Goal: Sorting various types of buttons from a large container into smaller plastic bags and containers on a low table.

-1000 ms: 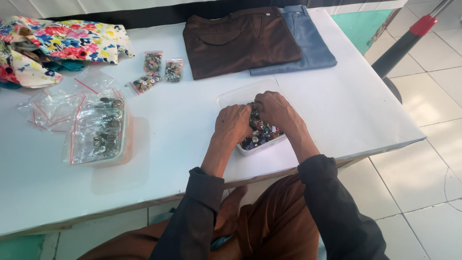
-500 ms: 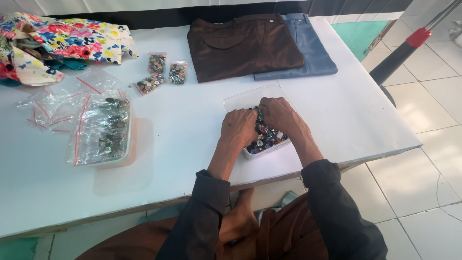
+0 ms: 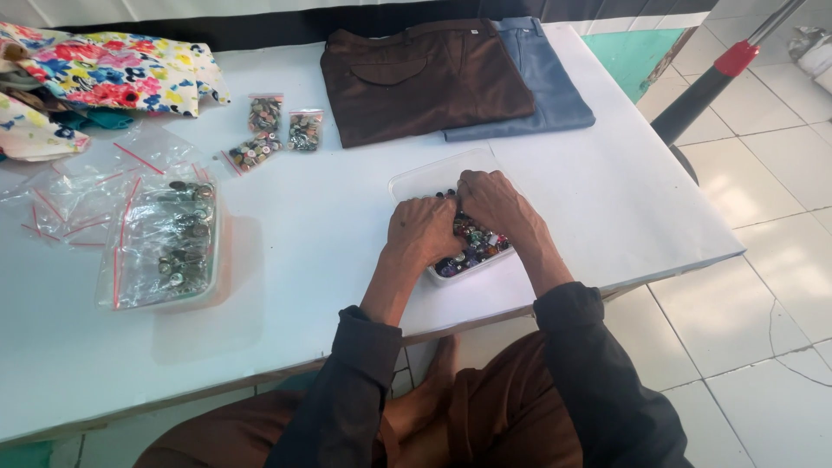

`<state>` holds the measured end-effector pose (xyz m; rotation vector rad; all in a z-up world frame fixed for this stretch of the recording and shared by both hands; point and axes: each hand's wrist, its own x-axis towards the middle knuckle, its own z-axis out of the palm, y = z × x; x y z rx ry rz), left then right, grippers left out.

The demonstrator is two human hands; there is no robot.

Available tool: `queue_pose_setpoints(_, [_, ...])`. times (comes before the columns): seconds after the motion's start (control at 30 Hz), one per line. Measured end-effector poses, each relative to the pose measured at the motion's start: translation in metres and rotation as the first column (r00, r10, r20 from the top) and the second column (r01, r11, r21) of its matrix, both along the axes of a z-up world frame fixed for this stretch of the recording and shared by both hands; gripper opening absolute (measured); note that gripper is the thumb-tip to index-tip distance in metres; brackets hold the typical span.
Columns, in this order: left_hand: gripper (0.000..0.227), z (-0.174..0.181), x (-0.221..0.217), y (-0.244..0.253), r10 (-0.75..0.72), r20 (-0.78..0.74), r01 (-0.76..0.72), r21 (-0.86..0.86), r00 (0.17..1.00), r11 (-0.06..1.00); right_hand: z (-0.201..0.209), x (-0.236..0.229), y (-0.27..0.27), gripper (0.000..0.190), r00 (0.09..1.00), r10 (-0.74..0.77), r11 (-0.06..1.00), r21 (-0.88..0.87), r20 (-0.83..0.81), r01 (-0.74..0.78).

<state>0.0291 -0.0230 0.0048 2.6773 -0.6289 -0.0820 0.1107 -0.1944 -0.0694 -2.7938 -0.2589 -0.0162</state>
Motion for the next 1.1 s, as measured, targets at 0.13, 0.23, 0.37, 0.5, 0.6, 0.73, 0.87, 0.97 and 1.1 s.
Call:
queue_pose_setpoints(0.13, [0.027,-0.011,0.004,0.002,0.009,-0.006,-0.008,0.042,1.000,0.999,0.015,-0.009,0.005,0.022,1.000,-0.007,1.000,-0.008,-0.023,0.007])
queue_pose_setpoints(0.23, [0.027,-0.006,0.003,0.003,0.003,-0.024,-0.001,0.081,1.000,0.997,0.016,-0.015,0.005,0.023,0.998,-0.014,1.000,-0.017,-0.055,0.013])
queue_pose_setpoints(0.37, [0.020,-0.009,-0.007,0.009,-0.042,-0.096,0.049,0.076,0.995,0.996,0.019,-0.042,0.002,0.022,0.990,0.106,0.977,-0.176,-0.095,-0.121])
queue_pose_setpoints(0.5, [0.019,-0.006,-0.011,0.019,-0.070,-0.114,0.073,0.020,0.991,0.997,0.036,-0.061,-0.002,0.019,0.891,0.436,0.664,-0.622,-0.129,-0.415])
queue_pose_setpoints(0.6, [0.016,-0.019,-0.005,0.021,-0.066,-0.076,0.064,-0.021,0.995,0.998,0.058,-0.061,-0.008,0.015,0.842,0.498,0.660,-0.539,-0.209,-0.524])
queue_pose_setpoints(0.73, [0.017,0.029,-0.026,0.021,-0.080,-0.079,0.067,-0.145,0.994,0.987,0.143,-0.119,0.013,0.033,0.909,0.245,0.969,0.100,-0.336,-0.224])
queue_pose_setpoints(0.87, [0.044,0.031,-0.033,0.027,-0.075,-0.033,0.069,-0.169,0.997,0.983,0.154,-0.129,0.016,0.027,0.909,0.226,0.964,-0.054,-0.350,-0.261])
queue_pose_setpoints(0.97, [0.049,0.028,-0.032,0.027,-0.112,-0.019,0.108,-0.149,0.994,0.983,0.142,-0.122,0.015,0.026,0.867,0.246,0.950,-0.068,-0.434,-0.304])
queue_pose_setpoints(1.1, [0.059,0.024,-0.030,0.018,-0.146,-0.019,0.141,-0.161,0.989,0.977,0.123,-0.097,0.011,0.031,0.890,0.268,0.952,-0.038,-0.369,-0.303])
